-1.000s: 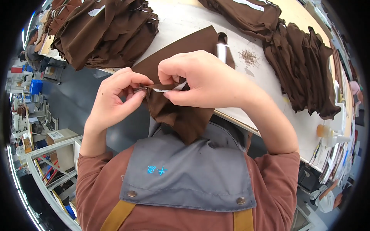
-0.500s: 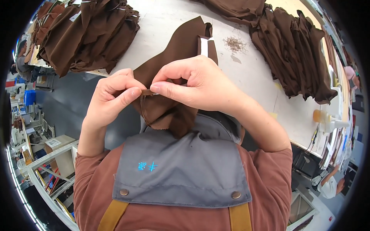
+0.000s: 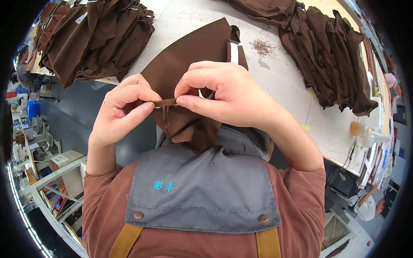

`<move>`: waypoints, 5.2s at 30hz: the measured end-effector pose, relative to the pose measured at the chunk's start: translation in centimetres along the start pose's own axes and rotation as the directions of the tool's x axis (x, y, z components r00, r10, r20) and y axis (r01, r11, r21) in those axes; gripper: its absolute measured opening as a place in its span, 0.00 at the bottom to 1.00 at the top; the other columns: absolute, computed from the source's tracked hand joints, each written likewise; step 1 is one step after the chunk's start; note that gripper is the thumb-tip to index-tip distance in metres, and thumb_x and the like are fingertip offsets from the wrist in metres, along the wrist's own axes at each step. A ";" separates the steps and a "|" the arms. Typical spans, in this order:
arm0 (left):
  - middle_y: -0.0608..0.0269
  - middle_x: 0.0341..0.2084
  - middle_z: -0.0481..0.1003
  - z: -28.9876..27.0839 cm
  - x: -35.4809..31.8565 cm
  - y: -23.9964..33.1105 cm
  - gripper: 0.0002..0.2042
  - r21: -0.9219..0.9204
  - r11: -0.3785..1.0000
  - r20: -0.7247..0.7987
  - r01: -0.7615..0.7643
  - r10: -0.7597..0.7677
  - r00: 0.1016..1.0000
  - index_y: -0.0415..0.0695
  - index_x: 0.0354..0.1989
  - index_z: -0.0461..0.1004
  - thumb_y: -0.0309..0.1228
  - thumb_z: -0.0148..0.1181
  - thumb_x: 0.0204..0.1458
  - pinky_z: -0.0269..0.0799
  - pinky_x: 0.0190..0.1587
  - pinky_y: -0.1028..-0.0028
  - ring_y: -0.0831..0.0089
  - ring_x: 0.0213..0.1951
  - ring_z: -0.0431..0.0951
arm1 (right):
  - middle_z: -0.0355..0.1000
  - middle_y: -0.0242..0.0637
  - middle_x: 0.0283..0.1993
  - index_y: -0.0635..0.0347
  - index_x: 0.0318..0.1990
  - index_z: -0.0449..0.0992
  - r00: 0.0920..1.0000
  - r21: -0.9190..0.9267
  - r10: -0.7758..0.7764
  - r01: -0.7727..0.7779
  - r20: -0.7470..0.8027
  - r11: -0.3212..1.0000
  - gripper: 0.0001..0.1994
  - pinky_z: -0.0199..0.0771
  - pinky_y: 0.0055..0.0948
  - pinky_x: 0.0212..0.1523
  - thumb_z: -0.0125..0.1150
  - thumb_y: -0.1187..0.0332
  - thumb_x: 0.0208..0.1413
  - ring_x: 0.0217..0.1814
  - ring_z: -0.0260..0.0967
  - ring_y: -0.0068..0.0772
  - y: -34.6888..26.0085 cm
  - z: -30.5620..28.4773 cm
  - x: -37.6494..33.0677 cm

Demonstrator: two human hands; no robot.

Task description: Inspecting and aligning garment components for assembly on a workshop table.

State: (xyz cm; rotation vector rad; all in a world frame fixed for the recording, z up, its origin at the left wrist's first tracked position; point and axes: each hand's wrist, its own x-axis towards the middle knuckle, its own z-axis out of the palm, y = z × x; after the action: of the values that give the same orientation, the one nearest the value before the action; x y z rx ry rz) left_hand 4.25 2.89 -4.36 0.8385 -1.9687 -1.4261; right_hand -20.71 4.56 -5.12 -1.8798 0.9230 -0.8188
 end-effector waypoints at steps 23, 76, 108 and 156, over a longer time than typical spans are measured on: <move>0.72 0.23 0.67 1.8 -0.1 -1.8 0.03 -0.109 0.994 -0.083 0.008 -0.017 0.996 0.39 0.31 0.79 0.25 0.60 0.52 0.58 0.29 0.80 0.83 0.27 0.64 | 0.65 0.28 0.20 0.63 0.33 0.77 0.984 0.171 0.175 -0.170 -0.015 0.970 0.05 0.60 0.20 0.24 0.58 0.71 0.57 0.23 0.58 0.14 -0.7 1.7 -1.0; 0.64 0.33 0.74 3.6 14.2 -1.7 0.29 0.303 0.801 0.019 0.517 -0.547 0.837 0.35 0.48 0.71 0.54 0.56 0.56 0.72 0.38 0.78 0.78 0.37 0.74 | 0.71 0.32 0.17 0.57 0.21 0.75 0.828 -0.600 -0.426 0.559 0.366 0.572 0.05 0.69 0.31 0.23 0.59 0.67 0.39 0.22 0.74 0.33 -0.5 10.3 2.2; 0.59 0.28 0.67 -1.8 6.9 8.8 0.09 0.402 0.866 0.214 -0.299 0.229 0.950 0.35 0.42 0.71 0.26 0.52 0.56 0.66 0.37 0.73 0.70 0.32 0.68 | 0.71 0.28 0.34 0.57 0.43 0.76 0.982 -0.092 -0.181 0.185 0.055 0.978 0.20 0.66 0.22 0.36 0.69 0.53 0.51 0.36 0.65 0.20 -3.0 -8.0 3.1; 0.70 0.22 0.70 1.0 7.1 2.5 0.04 0.368 0.902 0.118 -0.224 0.194 0.974 0.39 0.29 0.78 0.27 0.65 0.52 0.61 0.28 0.79 0.83 0.26 0.67 | 0.72 0.35 0.29 0.61 0.32 0.77 0.932 -0.412 -0.271 0.155 -0.239 0.898 0.04 0.69 0.29 0.31 0.59 0.71 0.52 0.32 0.70 0.38 -0.6 -3.0 -1.2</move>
State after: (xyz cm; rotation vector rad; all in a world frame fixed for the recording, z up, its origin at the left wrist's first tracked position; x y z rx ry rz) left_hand -1.50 -1.25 -1.64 0.7098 -2.3607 -0.9813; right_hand -23.60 4.53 -3.56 -2.2761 1.1364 -1.1374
